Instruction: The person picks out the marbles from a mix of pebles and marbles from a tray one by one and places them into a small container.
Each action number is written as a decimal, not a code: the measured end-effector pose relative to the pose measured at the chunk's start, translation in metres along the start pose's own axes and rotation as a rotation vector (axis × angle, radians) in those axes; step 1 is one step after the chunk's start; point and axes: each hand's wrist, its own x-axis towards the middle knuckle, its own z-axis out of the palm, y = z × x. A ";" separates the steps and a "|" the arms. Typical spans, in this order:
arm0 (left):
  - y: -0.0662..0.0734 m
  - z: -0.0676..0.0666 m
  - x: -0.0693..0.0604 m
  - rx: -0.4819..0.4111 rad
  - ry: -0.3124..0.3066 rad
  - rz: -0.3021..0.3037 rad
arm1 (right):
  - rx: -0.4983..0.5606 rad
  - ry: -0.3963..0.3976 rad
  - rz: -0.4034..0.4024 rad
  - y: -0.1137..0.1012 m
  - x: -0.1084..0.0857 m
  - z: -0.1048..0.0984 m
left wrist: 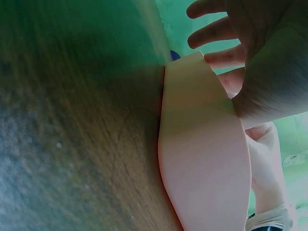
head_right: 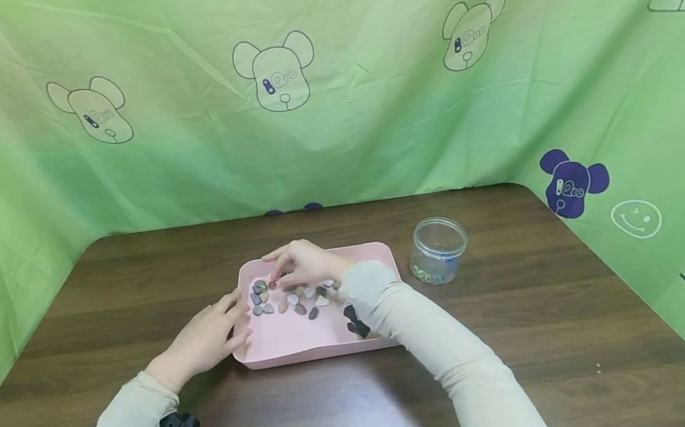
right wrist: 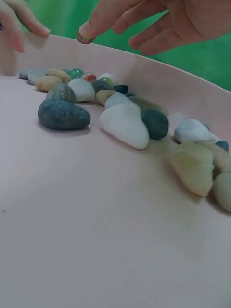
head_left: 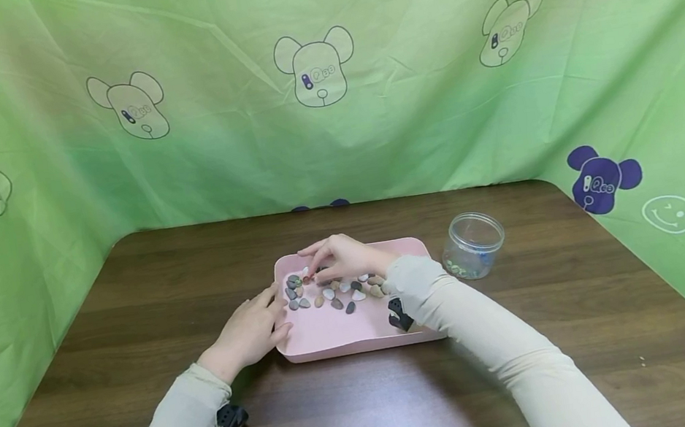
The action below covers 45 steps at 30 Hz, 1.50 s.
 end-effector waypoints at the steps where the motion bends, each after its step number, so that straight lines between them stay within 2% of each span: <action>1: 0.000 0.000 0.000 0.001 0.000 0.000 | -0.002 0.002 -0.004 0.000 -0.001 -0.001; 24: 0.001 0.001 -0.001 -0.012 -0.007 -0.007 | -0.019 0.028 0.000 -0.001 -0.021 -0.024; 31: 0.001 0.001 -0.001 -0.020 -0.006 -0.009 | 0.034 0.026 0.028 0.000 -0.026 -0.030; 45: 0.000 0.000 -0.001 -0.002 0.000 -0.001 | 0.085 0.048 0.021 -0.001 -0.036 -0.043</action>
